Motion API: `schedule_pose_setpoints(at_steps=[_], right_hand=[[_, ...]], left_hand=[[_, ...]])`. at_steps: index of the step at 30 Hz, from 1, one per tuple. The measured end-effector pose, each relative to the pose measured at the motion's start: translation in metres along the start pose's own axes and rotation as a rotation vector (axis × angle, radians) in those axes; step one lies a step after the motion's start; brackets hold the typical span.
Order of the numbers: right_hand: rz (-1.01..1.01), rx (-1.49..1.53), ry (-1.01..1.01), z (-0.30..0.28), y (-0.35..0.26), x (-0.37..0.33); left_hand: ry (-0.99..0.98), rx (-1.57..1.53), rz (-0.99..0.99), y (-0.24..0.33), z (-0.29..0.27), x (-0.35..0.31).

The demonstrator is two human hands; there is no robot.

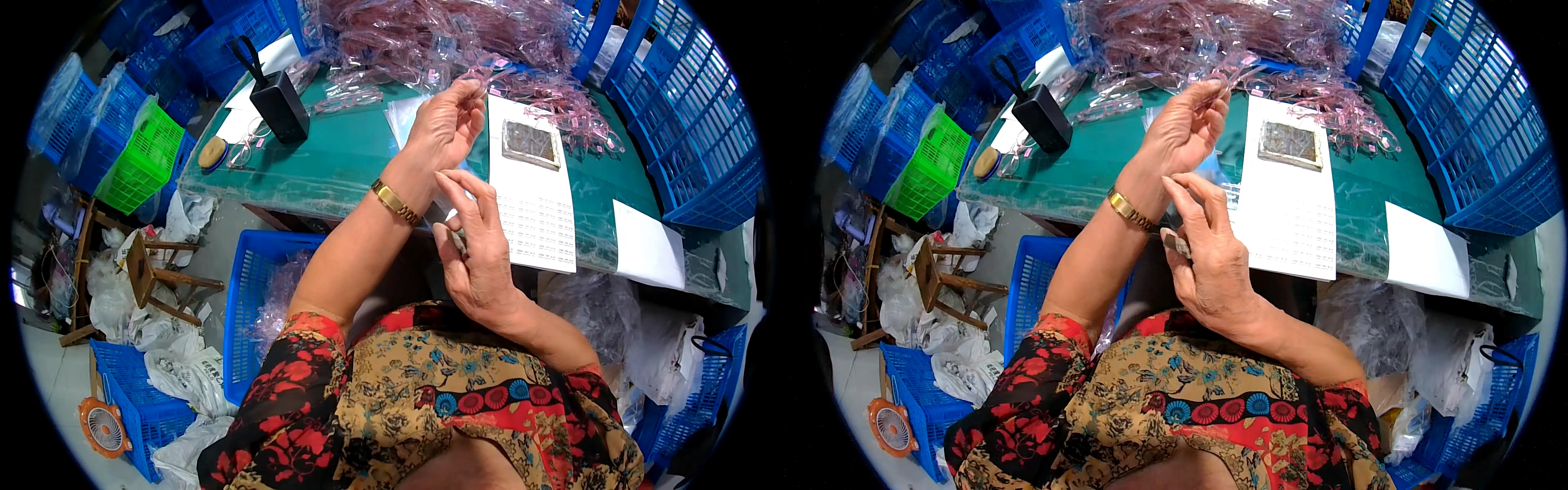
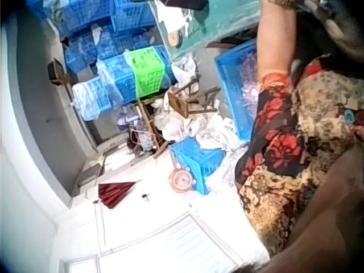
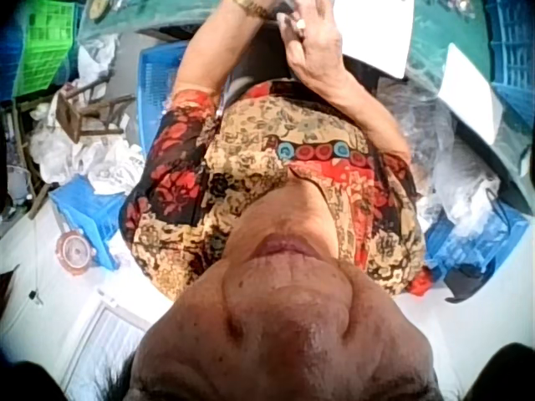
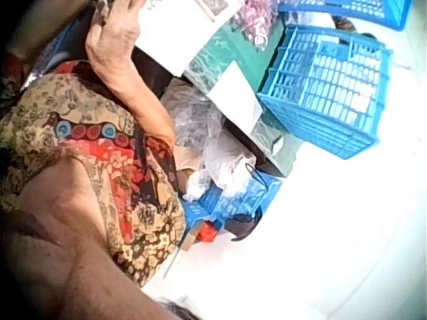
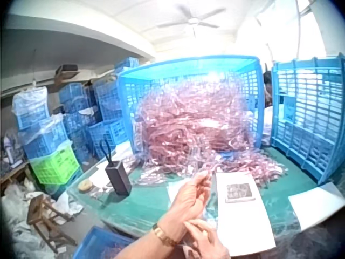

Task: The person repeatedly picks up small pink plastic accessories and places them into clear plastic bags. They then set the filled bags aside on the table. The task is performed continuously by hand without tools.

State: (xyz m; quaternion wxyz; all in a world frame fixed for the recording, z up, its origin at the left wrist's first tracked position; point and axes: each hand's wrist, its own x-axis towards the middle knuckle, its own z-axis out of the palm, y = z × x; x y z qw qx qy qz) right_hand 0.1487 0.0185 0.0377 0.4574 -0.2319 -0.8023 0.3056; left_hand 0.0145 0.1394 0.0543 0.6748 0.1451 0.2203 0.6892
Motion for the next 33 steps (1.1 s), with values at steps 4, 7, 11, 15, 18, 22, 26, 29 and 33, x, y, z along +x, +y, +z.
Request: schedule_pose_setpoints(at_steps=[4, 7, 11, 15, 18, 22, 26, 29, 33], right_hand=[[-0.018, -0.100, 0.042, 0.010, 0.004, -0.006], [-0.044, -0.152, 0.020, 0.012, 0.002, -0.008], [-0.044, -0.097, -0.011, 0.017, 0.005, -0.015], [-0.021, -0.060, 0.007, 0.017, 0.009, -0.013], [0.166, 0.079, 0.022, 0.017, 0.011, -0.011], [0.374, 0.472, 0.068, 0.025, 0.012, -0.009], [0.462, 0.603, 0.066, 0.022, 0.022, -0.011], [0.492, 0.682, 0.167, 0.020, 0.016, -0.010], [0.617, 0.839, 0.172, 0.012, 0.012, -0.013]], left_hand=[[-0.011, -0.059, 0.052, -0.001, 0.005, 0.005], [-0.018, -0.113, 0.078, 0.001, 0.009, 0.007], [0.015, -0.163, 0.108, 0.010, 0.007, 0.014], [0.025, -0.176, 0.098, 0.010, 0.005, 0.013], [0.011, -0.179, 0.092, 0.008, 0.008, 0.013], [-0.042, -0.165, 0.133, 0.001, 0.020, 0.009], [-0.052, -0.128, 0.133, -0.007, 0.030, 0.000], [-0.093, -0.094, 0.125, -0.014, 0.030, -0.002], [-0.147, 0.145, 0.273, -0.020, 0.035, -0.015]])
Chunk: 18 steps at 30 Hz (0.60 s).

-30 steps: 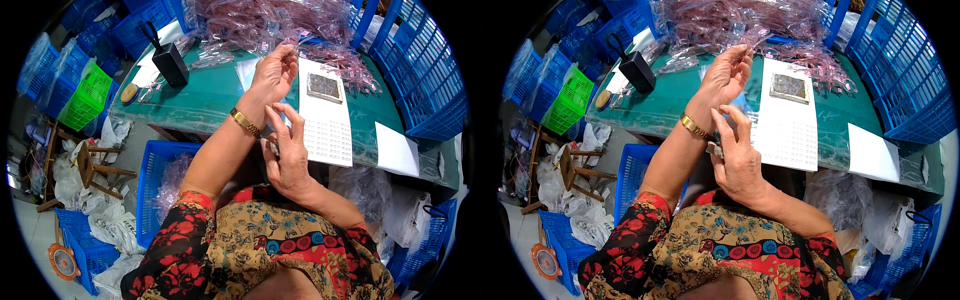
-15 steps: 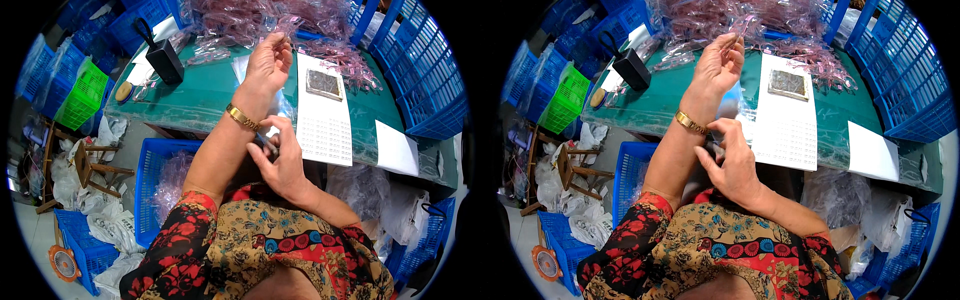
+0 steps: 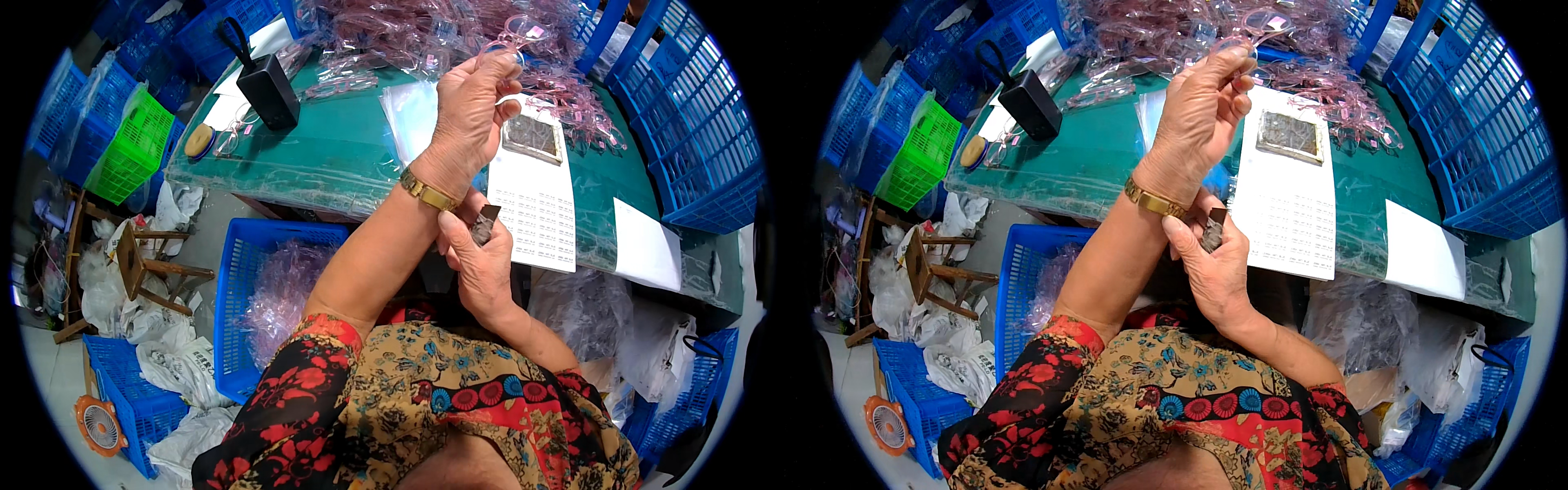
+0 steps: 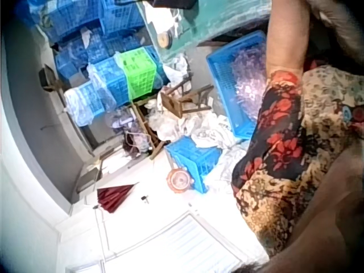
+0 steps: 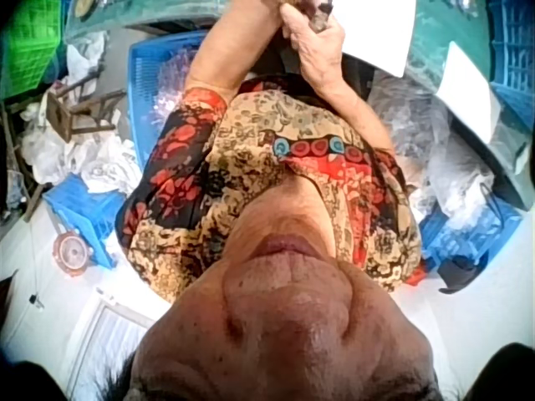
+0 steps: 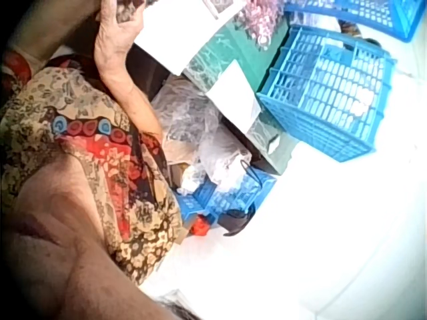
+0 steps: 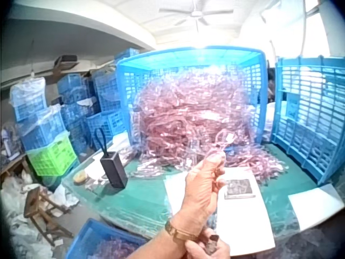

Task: The person repeatedly picks up small pink plastic accessories and places them into clear plastic bags. They then set the filled bags aside on the table. The task is performed continuously by hand without tools.

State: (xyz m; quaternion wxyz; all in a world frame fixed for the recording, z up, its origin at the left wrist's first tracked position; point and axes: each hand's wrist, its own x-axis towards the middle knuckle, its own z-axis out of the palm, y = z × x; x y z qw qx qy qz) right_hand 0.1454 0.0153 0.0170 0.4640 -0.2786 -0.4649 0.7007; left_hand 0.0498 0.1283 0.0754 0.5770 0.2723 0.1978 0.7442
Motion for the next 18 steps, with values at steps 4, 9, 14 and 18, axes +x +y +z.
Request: schedule_pose_setpoints(at_steps=[4, 9, 14, 18], right_hand=[[-0.045, 0.167, -0.043, -0.001, 0.002, -0.001], [-0.069, 0.183, -0.077, -0.004, 0.004, -0.002], [-0.083, 0.172, -0.073, -0.003, 0.004, -0.005], [-0.094, 0.117, -0.058, 0.002, 0.007, -0.005]], left_hand=[[-0.064, 0.098, 0.074, 0.000, 0.008, -0.005], [-0.105, 0.133, 0.095, -0.003, 0.007, -0.006], [-0.115, 0.602, 0.446, 0.000, 0.010, -0.012], [-0.083, 0.865, 0.647, -0.008, -0.002, 0.000]])
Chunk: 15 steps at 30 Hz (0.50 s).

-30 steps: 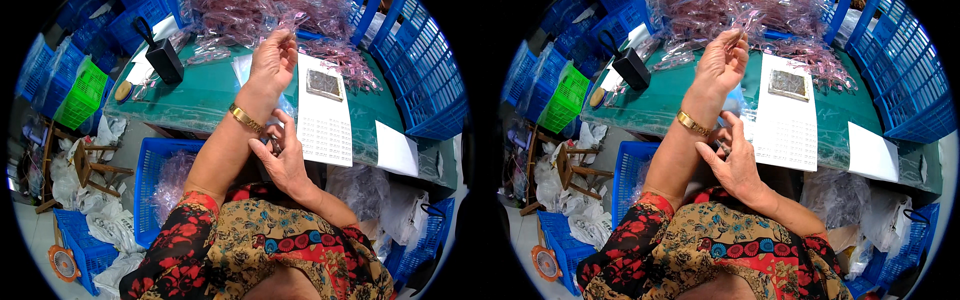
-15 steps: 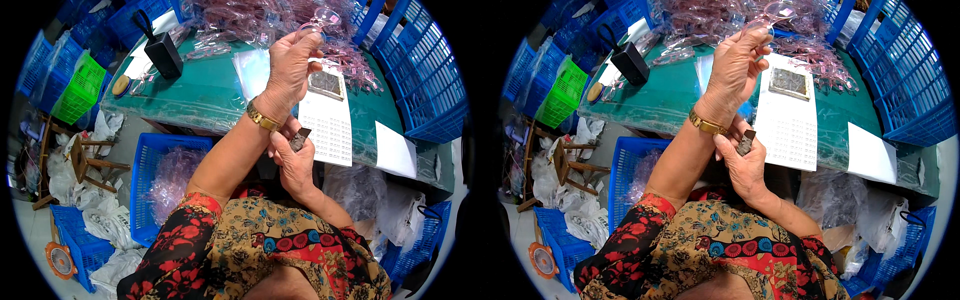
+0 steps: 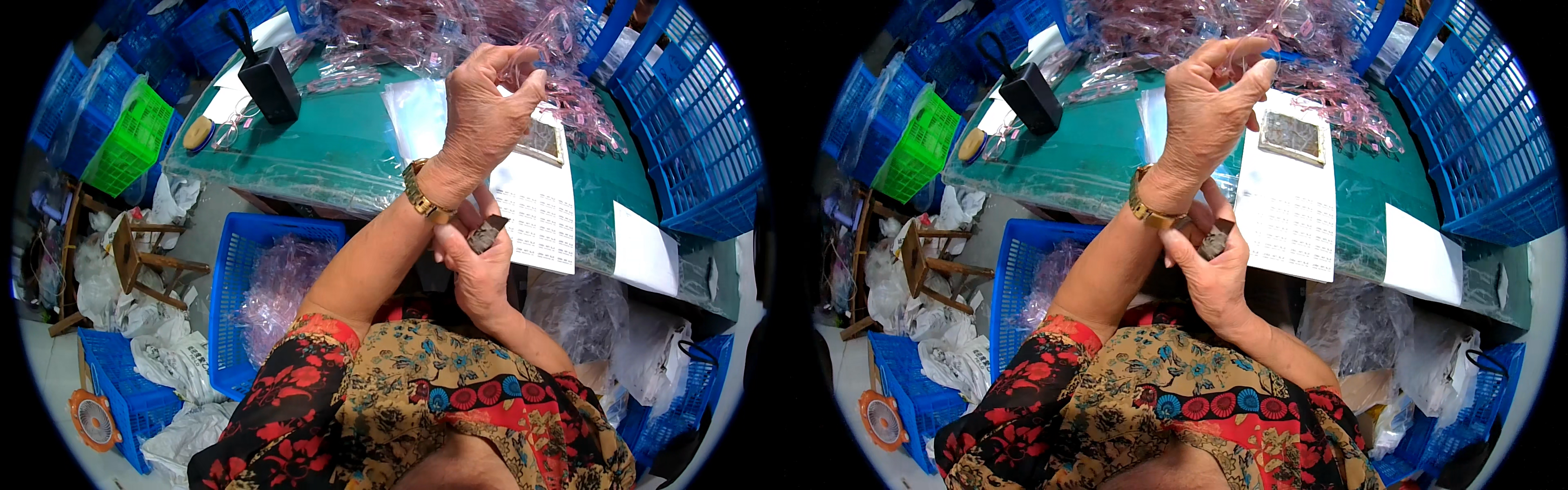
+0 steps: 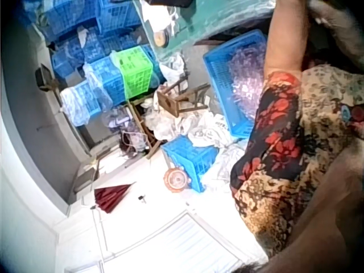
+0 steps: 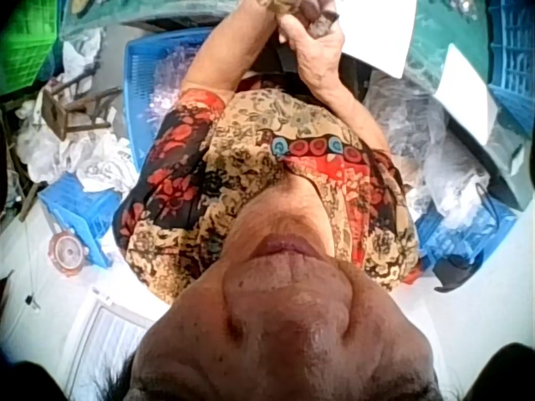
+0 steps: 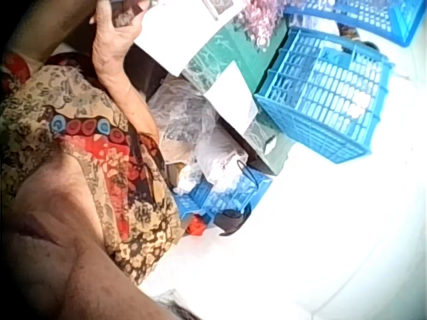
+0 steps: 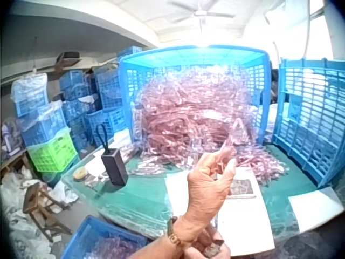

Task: The person repeatedly picks up small pink plastic accessories and places them into clear plastic bags. They then set the filled bags aside on the table. The task is performed continuously by hand without tools.

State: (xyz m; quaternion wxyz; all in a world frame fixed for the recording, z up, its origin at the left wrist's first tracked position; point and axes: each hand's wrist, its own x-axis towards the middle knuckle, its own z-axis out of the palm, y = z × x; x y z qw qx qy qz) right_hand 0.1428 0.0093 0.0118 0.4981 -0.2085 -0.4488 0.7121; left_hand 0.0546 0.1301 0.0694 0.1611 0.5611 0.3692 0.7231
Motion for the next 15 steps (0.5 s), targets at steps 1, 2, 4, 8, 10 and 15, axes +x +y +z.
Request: schedule_pose_setpoints(at_steps=[1, 2, 4, 8, 10, 15], right_hand=[[-0.016, -0.029, 0.004, 0.001, 0.003, 0.000], [-0.023, -0.029, 0.014, -0.001, 0.006, 0.000], [-0.038, -0.028, 0.035, -0.005, 0.013, 0.001], [0.038, 0.145, 0.065, -0.004, 0.003, 0.001], [0.048, 0.144, 0.053, -0.003, 0.001, 0.002], [0.056, 0.137, -0.050, -0.007, -0.002, 0.002]], left_hand=[[0.011, 0.015, -0.005, -0.002, 0.001, 0.000], [0.017, 0.061, 0.042, -0.002, 0.002, -0.001], [0.029, 0.154, 0.136, -0.001, 0.004, -0.003], [0.026, 0.257, 0.247, 0.000, 0.003, -0.001], [-0.050, -0.144, -0.133, 0.011, 0.005, -0.004], [-0.160, -0.742, -0.500, 0.015, 0.007, -0.009]])
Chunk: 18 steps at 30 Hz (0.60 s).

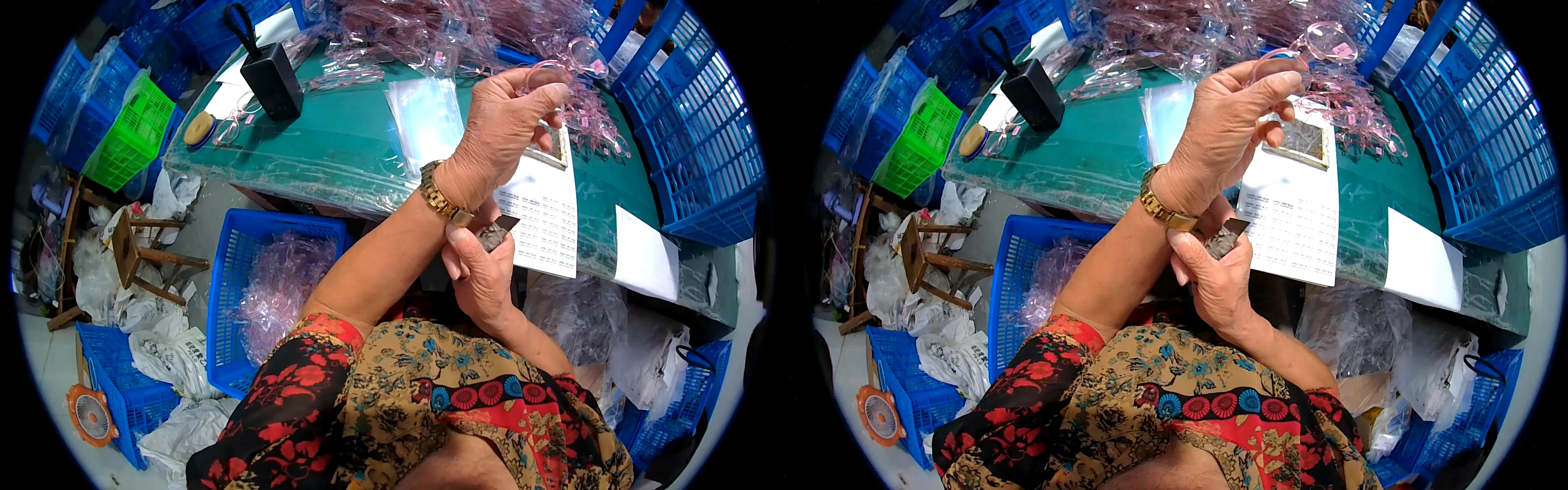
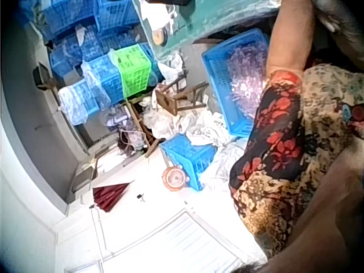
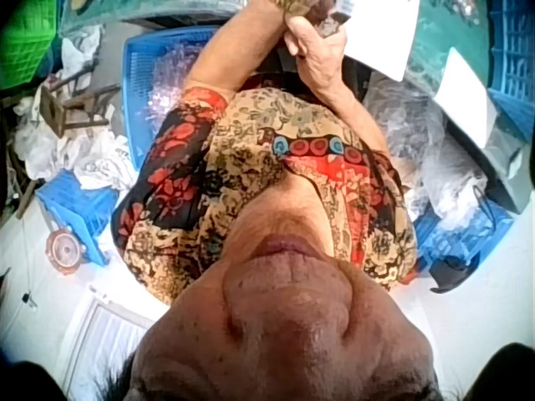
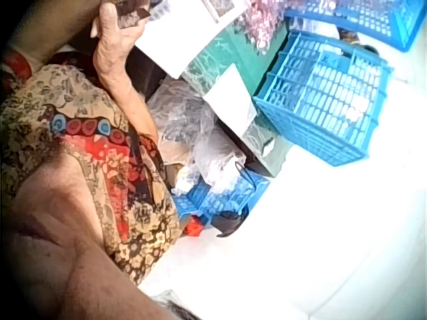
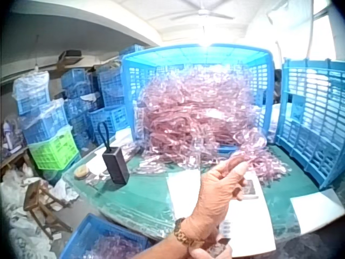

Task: The person repeatedly picks up small pink plastic accessories and places them into clear plastic bags. They then set the filled bags aside on the table. The task is performed continuously by hand without tools.

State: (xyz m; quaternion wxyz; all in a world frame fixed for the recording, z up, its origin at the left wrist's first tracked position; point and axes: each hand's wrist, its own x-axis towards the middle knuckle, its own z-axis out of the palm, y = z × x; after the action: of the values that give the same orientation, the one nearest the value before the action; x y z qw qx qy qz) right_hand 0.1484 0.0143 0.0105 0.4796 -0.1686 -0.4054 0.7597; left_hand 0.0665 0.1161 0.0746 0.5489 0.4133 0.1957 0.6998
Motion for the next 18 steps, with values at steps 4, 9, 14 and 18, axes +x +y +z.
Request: schedule_pose_setpoints(at_steps=[4, 9, 14, 18], right_hand=[[0.092, -0.008, -0.008, 0.004, -0.007, -0.001], [0.194, -0.074, -0.062, -0.005, -0.009, 0.003], [0.297, -0.041, -0.098, -0.008, -0.014, 0.000], [0.325, -0.096, -0.095, -0.012, -0.036, -0.010]], left_hand=[[-0.034, -0.315, -0.163, 0.000, -0.001, 0.000], [-0.068, -0.528, -0.333, 0.003, -0.008, 0.000], [-0.073, -0.268, -0.237, 0.021, -0.016, -0.011], [-0.003, 0.126, -0.260, 0.053, -0.040, -0.033]])
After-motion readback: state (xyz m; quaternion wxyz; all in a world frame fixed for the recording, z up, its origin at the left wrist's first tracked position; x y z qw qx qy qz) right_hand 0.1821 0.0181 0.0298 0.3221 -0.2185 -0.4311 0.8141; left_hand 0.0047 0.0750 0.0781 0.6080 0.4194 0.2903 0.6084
